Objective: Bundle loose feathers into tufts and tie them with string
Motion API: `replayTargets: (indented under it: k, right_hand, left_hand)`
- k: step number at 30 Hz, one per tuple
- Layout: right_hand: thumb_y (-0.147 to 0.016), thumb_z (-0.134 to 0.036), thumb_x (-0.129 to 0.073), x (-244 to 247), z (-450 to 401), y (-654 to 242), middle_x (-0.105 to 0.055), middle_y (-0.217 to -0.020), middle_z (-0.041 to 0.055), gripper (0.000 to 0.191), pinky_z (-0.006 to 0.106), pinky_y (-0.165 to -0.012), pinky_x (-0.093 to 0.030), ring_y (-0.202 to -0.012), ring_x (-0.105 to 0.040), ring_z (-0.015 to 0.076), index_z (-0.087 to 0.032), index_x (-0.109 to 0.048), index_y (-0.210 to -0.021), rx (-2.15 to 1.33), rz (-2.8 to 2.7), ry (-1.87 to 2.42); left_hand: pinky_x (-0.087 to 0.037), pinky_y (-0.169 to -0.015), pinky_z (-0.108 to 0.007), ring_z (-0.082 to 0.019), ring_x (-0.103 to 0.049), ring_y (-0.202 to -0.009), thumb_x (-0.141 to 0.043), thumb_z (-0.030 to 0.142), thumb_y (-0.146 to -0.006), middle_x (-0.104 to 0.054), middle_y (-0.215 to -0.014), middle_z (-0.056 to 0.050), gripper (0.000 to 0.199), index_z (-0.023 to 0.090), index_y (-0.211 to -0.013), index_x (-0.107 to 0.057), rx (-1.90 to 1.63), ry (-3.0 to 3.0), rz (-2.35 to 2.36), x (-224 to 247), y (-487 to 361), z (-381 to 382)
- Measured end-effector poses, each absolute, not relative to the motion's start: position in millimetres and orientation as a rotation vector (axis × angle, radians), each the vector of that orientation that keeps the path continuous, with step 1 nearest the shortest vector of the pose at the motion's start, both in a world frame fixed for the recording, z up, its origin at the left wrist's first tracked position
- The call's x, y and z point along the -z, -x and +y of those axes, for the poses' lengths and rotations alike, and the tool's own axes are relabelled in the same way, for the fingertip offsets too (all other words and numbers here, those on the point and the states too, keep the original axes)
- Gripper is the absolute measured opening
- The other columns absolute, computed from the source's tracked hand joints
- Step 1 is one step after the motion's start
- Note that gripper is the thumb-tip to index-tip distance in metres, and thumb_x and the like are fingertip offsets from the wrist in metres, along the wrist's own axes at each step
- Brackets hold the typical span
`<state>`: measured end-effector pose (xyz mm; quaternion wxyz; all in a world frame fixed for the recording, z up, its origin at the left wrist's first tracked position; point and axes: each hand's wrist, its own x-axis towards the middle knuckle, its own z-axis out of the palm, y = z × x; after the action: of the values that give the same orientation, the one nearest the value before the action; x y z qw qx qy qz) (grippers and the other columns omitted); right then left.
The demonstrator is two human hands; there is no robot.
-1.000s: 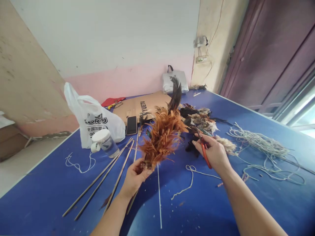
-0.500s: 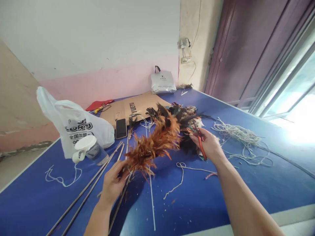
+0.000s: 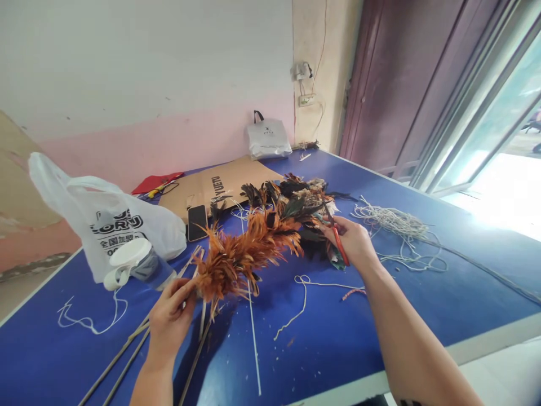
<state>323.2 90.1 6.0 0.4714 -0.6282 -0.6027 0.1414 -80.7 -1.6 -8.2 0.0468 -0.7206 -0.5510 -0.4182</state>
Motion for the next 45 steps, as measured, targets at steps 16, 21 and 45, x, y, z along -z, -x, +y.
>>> replayTargets:
  k: [16, 21, 45]
  right_hand:
    - [-0.071, -0.039, -0.057, -7, 88, -317, -0.062, -0.070, 0.0024, 0.032, 0.027, -0.056, -0.039, -0.061, -0.055, 0.0174, -0.025, -0.067, -0.098, -0.173, -1.837, 1.650]
    - [-0.070, -0.041, -0.059, -9, 83, -314, -0.062, -0.068, 0.0011, 0.034, 0.028, -0.056, -0.042, -0.059, -0.054, 0.0165, -0.023, -0.067, -0.099, -0.384, -1.857, 1.552]
    - [-0.075, -0.041, -0.059, -2, 71, -268, -0.069, -0.087, 0.0055, 0.032, 0.031, -0.071, -0.049, -0.076, -0.065, 0.0217, -0.024, -0.067, -0.101, 0.059, -1.888, 1.459]
  left_hand:
    - [-0.047, -0.068, -0.025, -0.014, -0.058, -0.076, -0.059, 0.018, -0.075, -0.059, -0.090, -0.003, 0.031, 0.023, -0.105, -0.064, 1.166, 2.058, -1.613, 6, 77, -2]
    - [-0.048, -0.071, -0.027, -0.015, -0.059, -0.078, -0.060, 0.018, -0.075, -0.060, -0.092, -0.004, 0.031, 0.022, -0.105, -0.064, 1.198, 2.020, -1.612, 6, 75, -3]
    - [-0.046, -0.082, -0.034, -0.019, -0.058, -0.089, -0.051, 0.018, -0.081, -0.063, -0.098, -0.006, 0.035, 0.023, -0.115, -0.058, 1.132, 2.154, -1.641, 14, 59, 1]
